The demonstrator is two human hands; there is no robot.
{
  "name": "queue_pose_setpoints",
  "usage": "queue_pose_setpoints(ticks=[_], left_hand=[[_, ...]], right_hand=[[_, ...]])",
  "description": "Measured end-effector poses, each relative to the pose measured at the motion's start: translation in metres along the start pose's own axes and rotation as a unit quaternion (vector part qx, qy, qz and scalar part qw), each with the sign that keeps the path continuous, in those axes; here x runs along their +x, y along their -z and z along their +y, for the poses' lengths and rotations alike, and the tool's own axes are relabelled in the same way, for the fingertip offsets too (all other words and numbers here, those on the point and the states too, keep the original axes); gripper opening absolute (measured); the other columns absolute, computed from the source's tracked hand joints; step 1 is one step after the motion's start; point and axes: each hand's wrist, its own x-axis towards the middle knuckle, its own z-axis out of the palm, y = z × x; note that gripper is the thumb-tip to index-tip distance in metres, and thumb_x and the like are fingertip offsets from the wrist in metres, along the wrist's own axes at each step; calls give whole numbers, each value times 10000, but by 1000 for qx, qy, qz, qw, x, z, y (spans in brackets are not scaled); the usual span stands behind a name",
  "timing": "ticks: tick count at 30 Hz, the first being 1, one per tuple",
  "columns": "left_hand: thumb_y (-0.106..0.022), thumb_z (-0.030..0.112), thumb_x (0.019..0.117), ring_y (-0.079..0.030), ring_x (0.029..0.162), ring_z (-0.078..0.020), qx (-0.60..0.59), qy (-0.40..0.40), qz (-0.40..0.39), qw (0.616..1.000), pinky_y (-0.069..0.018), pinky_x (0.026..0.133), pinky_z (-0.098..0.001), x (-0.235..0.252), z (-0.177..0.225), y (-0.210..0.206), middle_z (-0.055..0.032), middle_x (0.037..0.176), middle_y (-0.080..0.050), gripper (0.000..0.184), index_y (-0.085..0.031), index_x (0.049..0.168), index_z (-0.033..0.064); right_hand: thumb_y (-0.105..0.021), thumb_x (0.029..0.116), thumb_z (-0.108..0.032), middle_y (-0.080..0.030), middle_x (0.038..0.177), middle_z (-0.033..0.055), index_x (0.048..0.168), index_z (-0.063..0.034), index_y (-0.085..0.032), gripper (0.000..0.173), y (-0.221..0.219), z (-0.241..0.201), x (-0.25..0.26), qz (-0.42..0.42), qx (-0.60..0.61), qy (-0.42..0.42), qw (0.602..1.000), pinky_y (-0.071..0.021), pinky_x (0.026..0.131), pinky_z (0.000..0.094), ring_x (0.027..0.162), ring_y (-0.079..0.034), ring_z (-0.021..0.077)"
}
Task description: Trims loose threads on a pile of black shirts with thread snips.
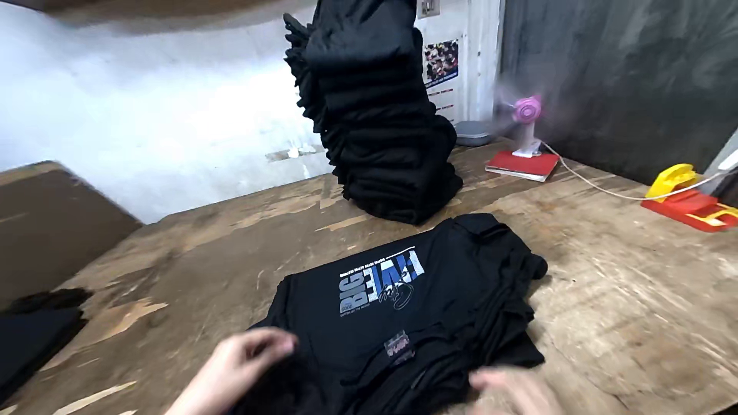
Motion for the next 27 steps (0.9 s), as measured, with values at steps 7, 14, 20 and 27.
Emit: queue_pose_setpoints(ticks=[7,14,20,27], left_hand=[[-772,656,810,-632,1193,-426,-67,363,139,919,-487,1016,-623,129,-111,-13,-288,1238,-661,884,-607,1326,-43],[-960,329,681,-739,975,-310,-269,307,197,891,-597,886,-520,139,-66,-26,-185,1040,-750,652,-682,1156,-21],[-898,302,704,-715,988,-109,-385,-103,378,835,-622,875,-333,47,34,47,-1,1073,-733,725,-558,1276,14],[-740,347,893,-662,850,-32,-226,-128,485,835,-576,750,-247,31,46,122,32,971,-671,388,-623,1151,81]], right_hand=[[-663,1000,-374,-584,1437,149,1451,-65,-555,558,45,81,252,-106,-50,-116,986,-432,1148,484,1347,-555,288],[-811,818,-457,-571,1413,291,1370,80,-574,806,-20,214,312,-107,-45,-393,912,-412,1130,599,1350,-537,413],[-953,627,-233,-737,1138,120,1282,-53,-626,753,53,180,261,-73,267,-274,921,-609,936,452,1052,-724,237],[-826,721,-91,-704,887,-36,1039,-84,-678,351,172,72,226,140,149,51,978,-586,745,279,813,-669,36]])
